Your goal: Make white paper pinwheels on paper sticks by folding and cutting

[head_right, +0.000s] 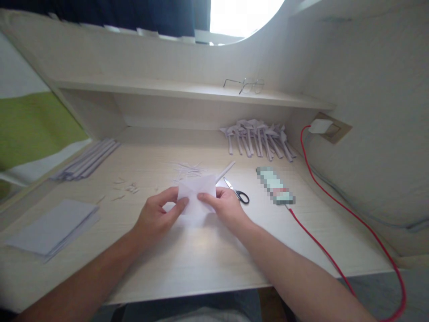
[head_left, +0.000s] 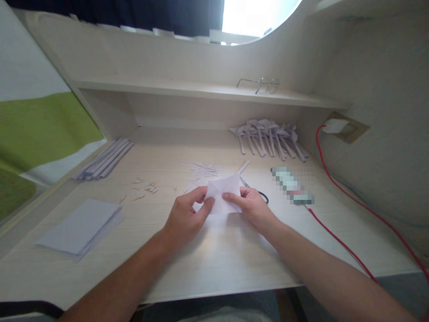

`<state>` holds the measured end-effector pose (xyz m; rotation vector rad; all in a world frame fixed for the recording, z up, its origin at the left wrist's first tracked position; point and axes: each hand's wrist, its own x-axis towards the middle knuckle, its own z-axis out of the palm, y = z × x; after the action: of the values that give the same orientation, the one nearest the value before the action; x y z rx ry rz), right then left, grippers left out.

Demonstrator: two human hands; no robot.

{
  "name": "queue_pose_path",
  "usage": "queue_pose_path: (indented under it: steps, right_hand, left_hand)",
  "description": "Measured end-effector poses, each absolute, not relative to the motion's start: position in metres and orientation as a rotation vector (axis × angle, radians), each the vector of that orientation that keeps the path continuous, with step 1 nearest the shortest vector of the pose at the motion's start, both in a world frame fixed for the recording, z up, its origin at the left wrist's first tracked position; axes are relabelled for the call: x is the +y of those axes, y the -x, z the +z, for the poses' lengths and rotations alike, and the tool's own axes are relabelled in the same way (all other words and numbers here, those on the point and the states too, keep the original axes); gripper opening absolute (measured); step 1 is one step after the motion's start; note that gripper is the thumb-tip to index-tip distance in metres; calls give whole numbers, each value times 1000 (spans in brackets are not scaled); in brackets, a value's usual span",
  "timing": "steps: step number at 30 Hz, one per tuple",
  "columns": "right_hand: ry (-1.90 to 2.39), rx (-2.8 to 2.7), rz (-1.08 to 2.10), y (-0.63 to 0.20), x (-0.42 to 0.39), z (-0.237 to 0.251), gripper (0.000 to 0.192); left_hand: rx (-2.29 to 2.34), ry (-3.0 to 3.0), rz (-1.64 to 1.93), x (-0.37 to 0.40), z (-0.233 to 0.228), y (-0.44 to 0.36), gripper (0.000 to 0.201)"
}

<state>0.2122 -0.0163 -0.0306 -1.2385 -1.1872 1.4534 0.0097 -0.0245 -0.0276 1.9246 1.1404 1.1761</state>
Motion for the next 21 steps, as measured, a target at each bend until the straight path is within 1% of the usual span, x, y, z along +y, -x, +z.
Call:
queue_pose_path:
  steps: [2, 7, 9, 14, 21]
  right_hand:
    - [1194, -1220, 1468, -211, -18, -29, 32]
    - [1116, -1233, 1410, -212, -18, -25, 34]
    - [1133, -1212, 1387, -214, -16, -25, 33]
    - [1156, -1204, 1372, -215, -15, -25, 21]
    - [1117, -1121, 1372, -216, -12, -26, 20]
  left_hand:
    - [1166, -1754, 1143, -24, -28, -10, 15]
    - [1026, -1417, 1079, -20, -24, -9, 14]
    - [998, -1357, 1038, -18, -22, -9, 16]
    - [967, -1262, 1047, -15, -20, -7, 20]
    - [966, -1201, 1106, -13, -24, -5, 20]
